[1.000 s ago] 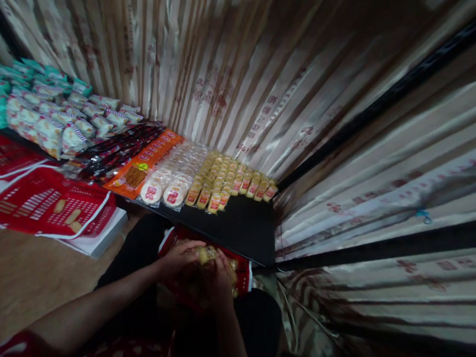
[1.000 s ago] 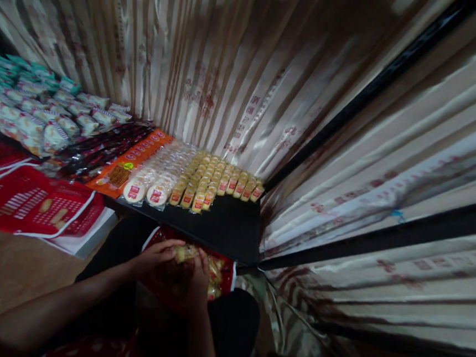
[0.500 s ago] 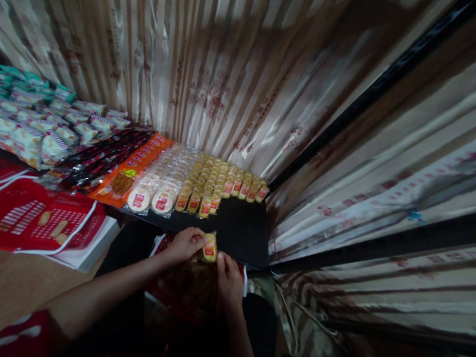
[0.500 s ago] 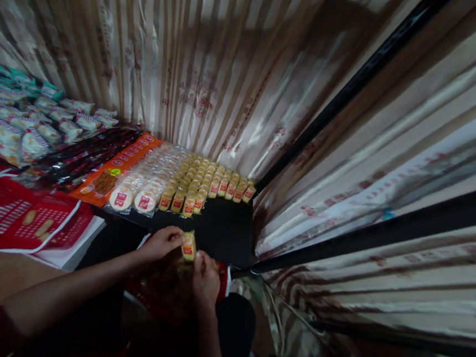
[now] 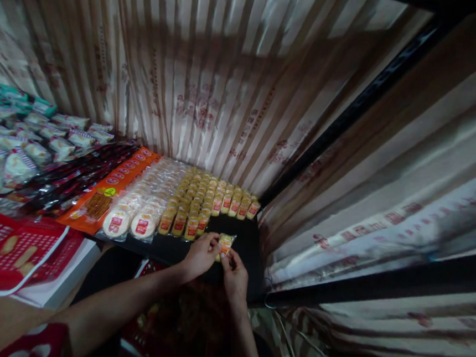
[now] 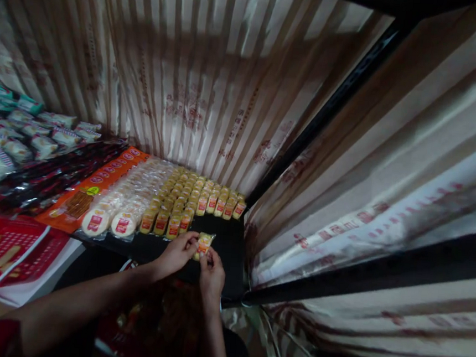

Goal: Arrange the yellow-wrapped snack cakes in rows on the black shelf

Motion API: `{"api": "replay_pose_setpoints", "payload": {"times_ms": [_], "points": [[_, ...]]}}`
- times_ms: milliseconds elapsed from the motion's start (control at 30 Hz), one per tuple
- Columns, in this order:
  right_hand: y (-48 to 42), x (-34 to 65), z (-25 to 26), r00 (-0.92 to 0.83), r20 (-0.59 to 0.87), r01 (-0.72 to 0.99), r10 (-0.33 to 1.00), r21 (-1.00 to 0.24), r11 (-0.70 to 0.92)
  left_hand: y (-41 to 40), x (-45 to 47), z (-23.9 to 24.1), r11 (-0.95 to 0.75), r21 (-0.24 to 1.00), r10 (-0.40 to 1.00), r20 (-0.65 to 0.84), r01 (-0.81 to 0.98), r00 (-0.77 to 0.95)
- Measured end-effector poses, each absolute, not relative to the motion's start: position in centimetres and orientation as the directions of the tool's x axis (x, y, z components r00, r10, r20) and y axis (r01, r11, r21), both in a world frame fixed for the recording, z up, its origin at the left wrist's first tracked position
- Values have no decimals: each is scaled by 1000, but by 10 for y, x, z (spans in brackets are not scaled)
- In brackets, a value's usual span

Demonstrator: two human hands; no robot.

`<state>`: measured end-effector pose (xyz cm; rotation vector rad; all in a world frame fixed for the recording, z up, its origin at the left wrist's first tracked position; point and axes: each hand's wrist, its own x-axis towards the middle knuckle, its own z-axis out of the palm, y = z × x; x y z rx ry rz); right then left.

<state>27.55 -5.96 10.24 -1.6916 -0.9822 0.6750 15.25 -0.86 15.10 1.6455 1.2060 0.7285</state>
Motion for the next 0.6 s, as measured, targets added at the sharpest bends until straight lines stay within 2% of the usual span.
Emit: {"api": "replay_pose_setpoints", "payload": {"times_ms": [233, 367, 600], "points": [[3, 305, 99, 596, 98, 361, 797, -920, -156, 12, 200, 144, -87, 949, 963, 3, 303, 270], [33, 311, 99, 622, 153, 452, 768, -871, -193, 31, 220, 139, -12, 974, 968, -46, 228, 248], [61, 311, 98, 615, 202, 499, 762, -848, -178, 57, 233, 120, 60, 985, 956, -103, 160, 275]]}}
